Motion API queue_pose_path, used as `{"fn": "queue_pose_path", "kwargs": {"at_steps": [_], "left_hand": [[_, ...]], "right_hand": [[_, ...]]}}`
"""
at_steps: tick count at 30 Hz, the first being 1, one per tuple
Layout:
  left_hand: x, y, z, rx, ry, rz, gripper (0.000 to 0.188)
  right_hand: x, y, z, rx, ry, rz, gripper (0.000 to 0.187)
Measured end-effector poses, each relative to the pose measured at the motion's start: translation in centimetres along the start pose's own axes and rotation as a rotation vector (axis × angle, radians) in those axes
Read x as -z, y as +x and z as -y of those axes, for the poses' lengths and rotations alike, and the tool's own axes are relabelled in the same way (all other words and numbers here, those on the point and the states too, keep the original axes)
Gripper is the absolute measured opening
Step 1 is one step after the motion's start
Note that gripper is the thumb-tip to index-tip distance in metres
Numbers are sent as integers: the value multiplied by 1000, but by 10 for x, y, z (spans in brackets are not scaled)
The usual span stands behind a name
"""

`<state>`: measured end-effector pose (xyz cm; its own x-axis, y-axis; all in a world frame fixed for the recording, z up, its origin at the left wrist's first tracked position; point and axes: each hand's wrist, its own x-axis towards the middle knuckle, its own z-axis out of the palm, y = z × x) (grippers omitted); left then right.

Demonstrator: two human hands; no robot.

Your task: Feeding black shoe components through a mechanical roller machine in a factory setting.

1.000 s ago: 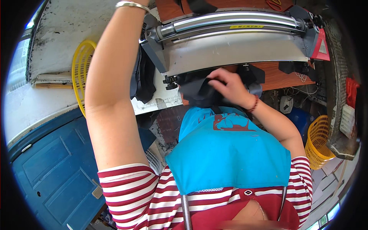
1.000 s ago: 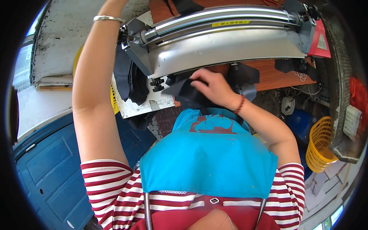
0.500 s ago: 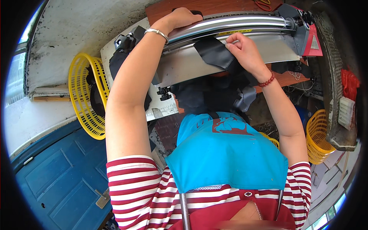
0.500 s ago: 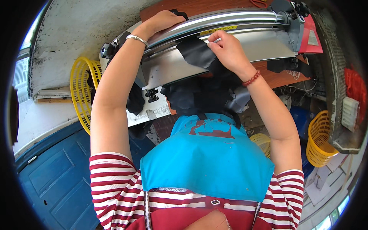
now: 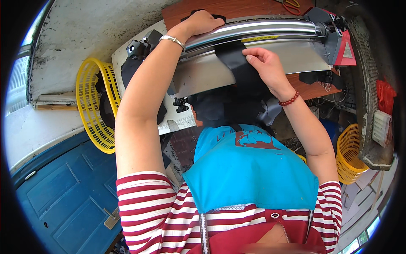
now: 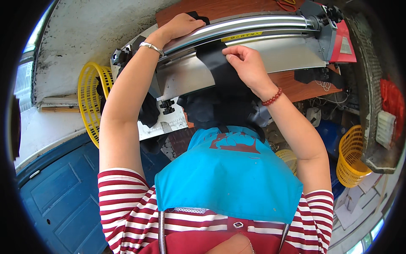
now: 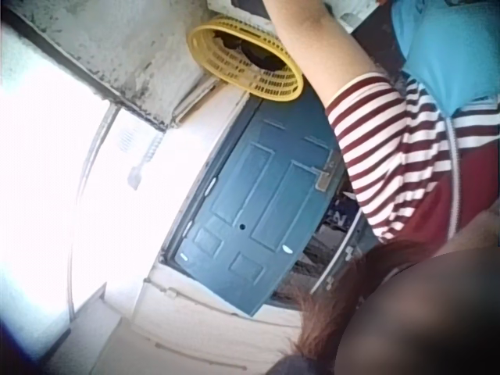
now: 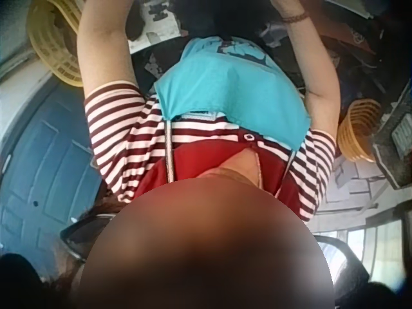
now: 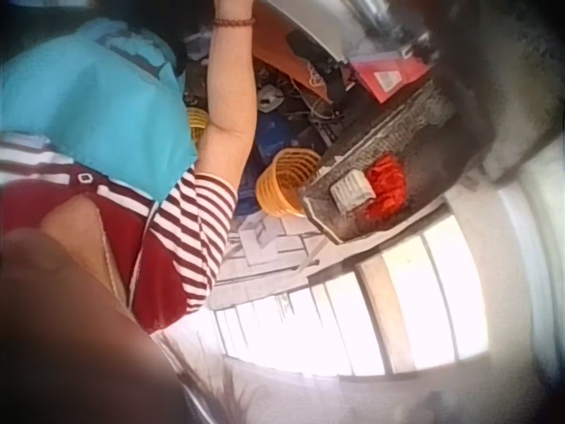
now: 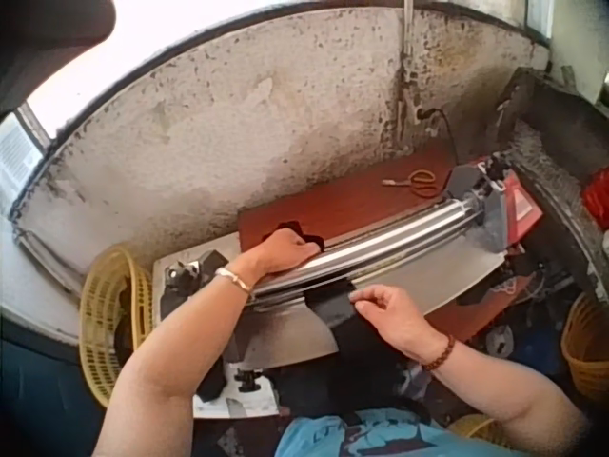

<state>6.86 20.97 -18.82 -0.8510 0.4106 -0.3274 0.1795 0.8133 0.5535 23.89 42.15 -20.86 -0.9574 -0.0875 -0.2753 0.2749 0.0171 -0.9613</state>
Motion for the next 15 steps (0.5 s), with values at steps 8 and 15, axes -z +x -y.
{"fn": "queue_pose_path", "kwargs": {"at_steps": [8, 15], "left_hand": [[8, 20, 25, 232, -270, -167, 22], [78, 22, -19, 261, -630, -478, 18]], "right_hand": [[19, -22, 3, 602, -748, -142, 21], [-38, -56, -90, 608, -881, 251, 26]]}}
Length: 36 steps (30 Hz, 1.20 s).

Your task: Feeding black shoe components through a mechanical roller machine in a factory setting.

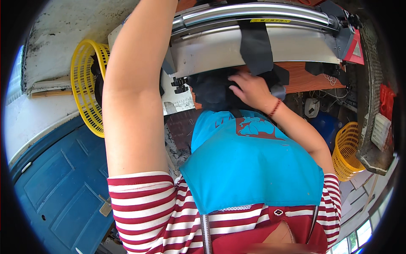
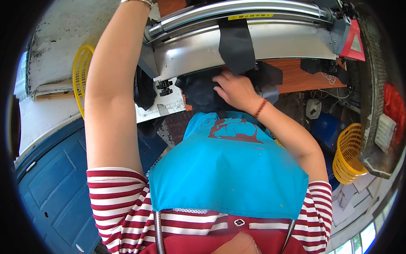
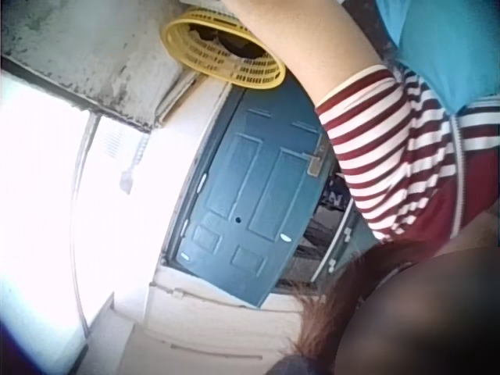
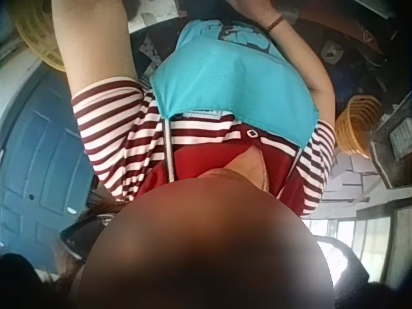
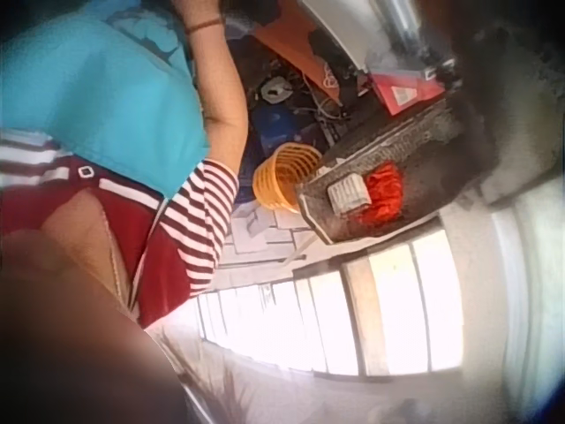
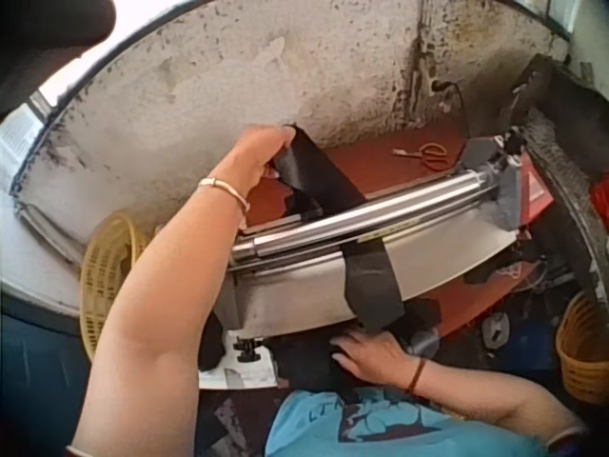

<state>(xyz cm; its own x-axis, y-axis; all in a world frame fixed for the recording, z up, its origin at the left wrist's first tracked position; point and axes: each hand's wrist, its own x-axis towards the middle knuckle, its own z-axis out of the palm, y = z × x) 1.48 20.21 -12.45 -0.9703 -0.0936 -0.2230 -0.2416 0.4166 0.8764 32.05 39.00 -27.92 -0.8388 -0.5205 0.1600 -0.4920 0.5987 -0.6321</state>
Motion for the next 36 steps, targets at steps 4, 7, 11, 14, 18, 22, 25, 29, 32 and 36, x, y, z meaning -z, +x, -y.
{"fn": "queue_pose_path", "kwargs": {"at_steps": [4, 7, 11, 14, 18, 22, 25, 29, 32, 36], "left_hand": [[32, -6, -32, -103, -54, -19, 19], [61, -17, -45, -142, -108, -52, 17], [97, -22, -54, -177, -191, -59, 15], [94, -34, -57, -248, -192, -149, 6], [73, -52, -60, -568, 28, -585, 28], [50, -35, -2, -1098, 462, -418, 36], [-7, -22, 62, -1019, 551, -41, 16], [-42, -29, 81, -343, 791, 300, 25], [-49, -24, 75, -220, 692, 407, 26], [-34, 15, 107, -115, 567, 417, 22]], "right_hand": [[-59, -1, -15, 13, -260, 185, 36], [-71, 0, -17, 97, -231, 207, 29], [-52, 0, -13, 127, 136, 130, 23], [9, 4, 17, -163, 580, 55, 18], [79, 3, 19, -475, 949, -71, 31], [95, 15, 6, -523, 920, -131, 30], [99, 31, -4, -552, 840, -127, 26], [98, 56, -22, -468, 641, -172, 20], [110, 56, -28, -352, 229, -210, 20], [119, 50, -13, -452, 74, -179, 20]]}}
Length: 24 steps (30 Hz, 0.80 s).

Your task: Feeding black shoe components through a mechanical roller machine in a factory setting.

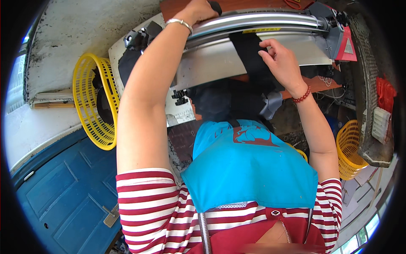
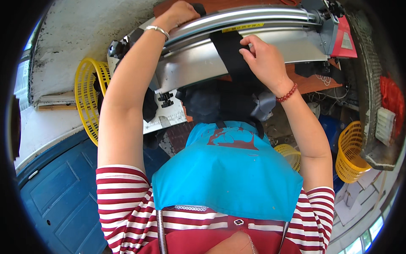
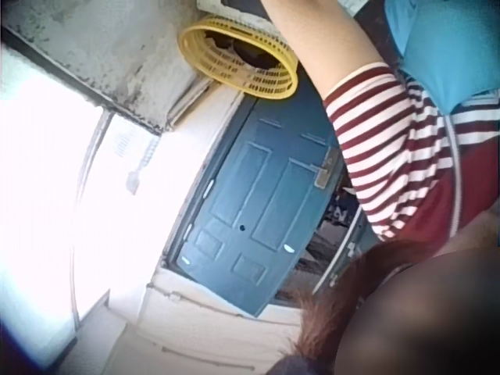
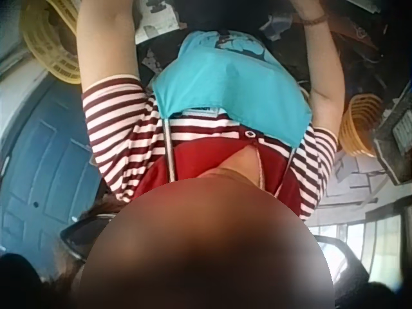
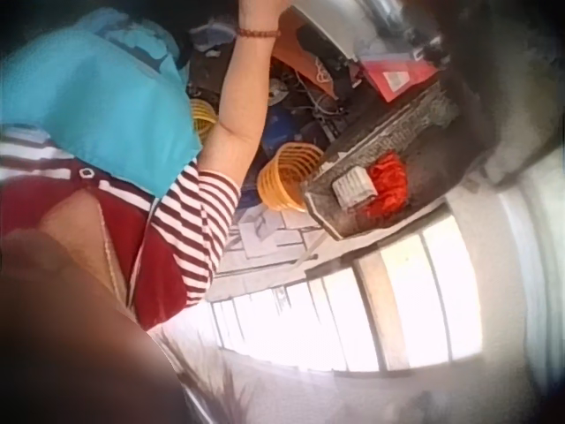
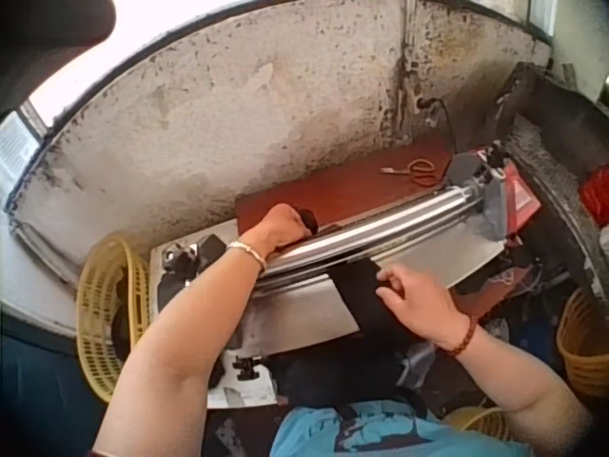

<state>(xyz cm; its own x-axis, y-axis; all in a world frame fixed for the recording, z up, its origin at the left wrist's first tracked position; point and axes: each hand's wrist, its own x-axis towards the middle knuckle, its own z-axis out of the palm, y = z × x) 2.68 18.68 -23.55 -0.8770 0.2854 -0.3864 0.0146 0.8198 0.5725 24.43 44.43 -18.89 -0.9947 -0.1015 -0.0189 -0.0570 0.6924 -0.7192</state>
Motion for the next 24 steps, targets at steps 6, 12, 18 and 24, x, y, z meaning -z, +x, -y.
{"fn": "queue_pose_path", "kwargs": {"at_steps": [6, 12, 18, 24], "left_hand": [[-1, 12, -14, -20, -5, -89, 18], [-5, -1, -37, -101, 124, 74, 32], [-4, -6, -40, -39, 214, 38, 43], [8, -12, -59, -80, 175, -24, 35]], "right_hand": [[-28, -50, -8, 395, 33, -268, 17], [-43, -64, -13, 496, 35, -234, 18], [-41, -79, -14, 432, 71, -185, 18], [-46, -79, -18, 469, 77, -119, 16]]}}
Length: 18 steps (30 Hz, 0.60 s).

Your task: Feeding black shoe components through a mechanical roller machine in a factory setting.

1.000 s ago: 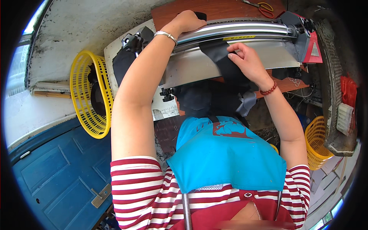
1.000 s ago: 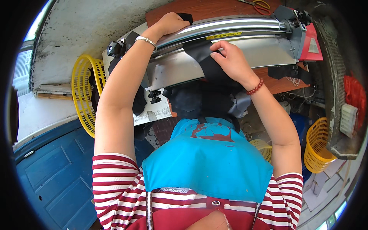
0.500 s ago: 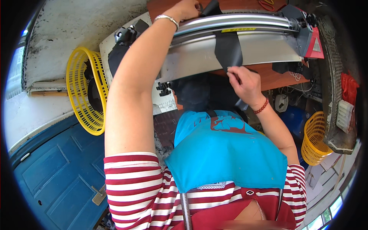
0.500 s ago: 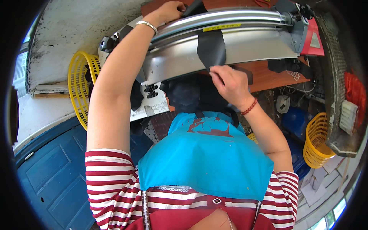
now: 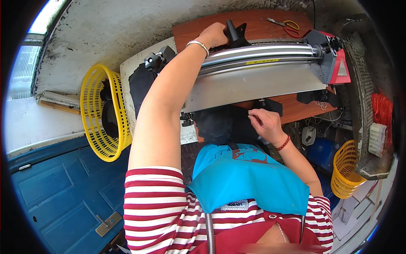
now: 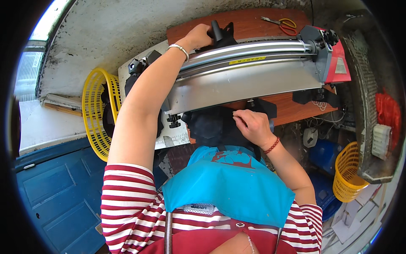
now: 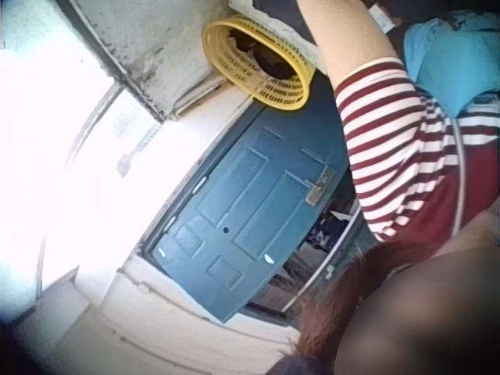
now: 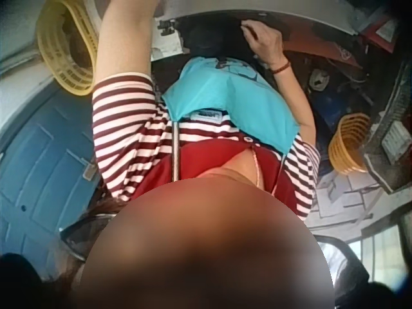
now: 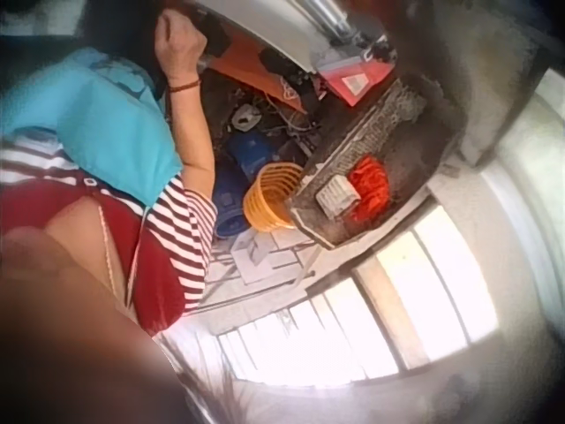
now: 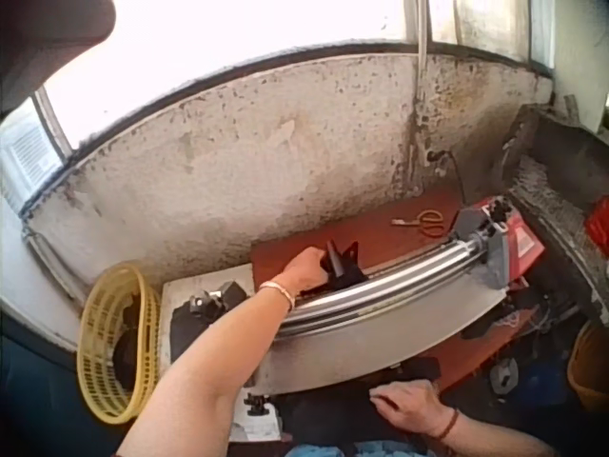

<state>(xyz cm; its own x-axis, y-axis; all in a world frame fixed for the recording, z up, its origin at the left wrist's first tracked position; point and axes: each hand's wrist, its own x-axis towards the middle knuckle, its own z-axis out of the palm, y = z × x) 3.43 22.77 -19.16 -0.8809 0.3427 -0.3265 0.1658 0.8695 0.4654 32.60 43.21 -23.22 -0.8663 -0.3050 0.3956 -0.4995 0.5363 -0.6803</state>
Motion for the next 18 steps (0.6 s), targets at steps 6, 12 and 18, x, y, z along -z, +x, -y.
{"fn": "queue_pose_path", "kwargs": {"at_steps": [6, 12, 18], "left_hand": [[21, -2, -6, -187, -290, -78, 25], [20, 10, -7, -402, -142, -160, 23], [124, -11, 11, -200, -313, -243, 43]], "right_hand": [[34, 69, -8, 24, -100, -164, 25], [66, 209, -89, -7, -330, -56, 34], [63, 268, -149, -258, -356, 259, 36]]}}
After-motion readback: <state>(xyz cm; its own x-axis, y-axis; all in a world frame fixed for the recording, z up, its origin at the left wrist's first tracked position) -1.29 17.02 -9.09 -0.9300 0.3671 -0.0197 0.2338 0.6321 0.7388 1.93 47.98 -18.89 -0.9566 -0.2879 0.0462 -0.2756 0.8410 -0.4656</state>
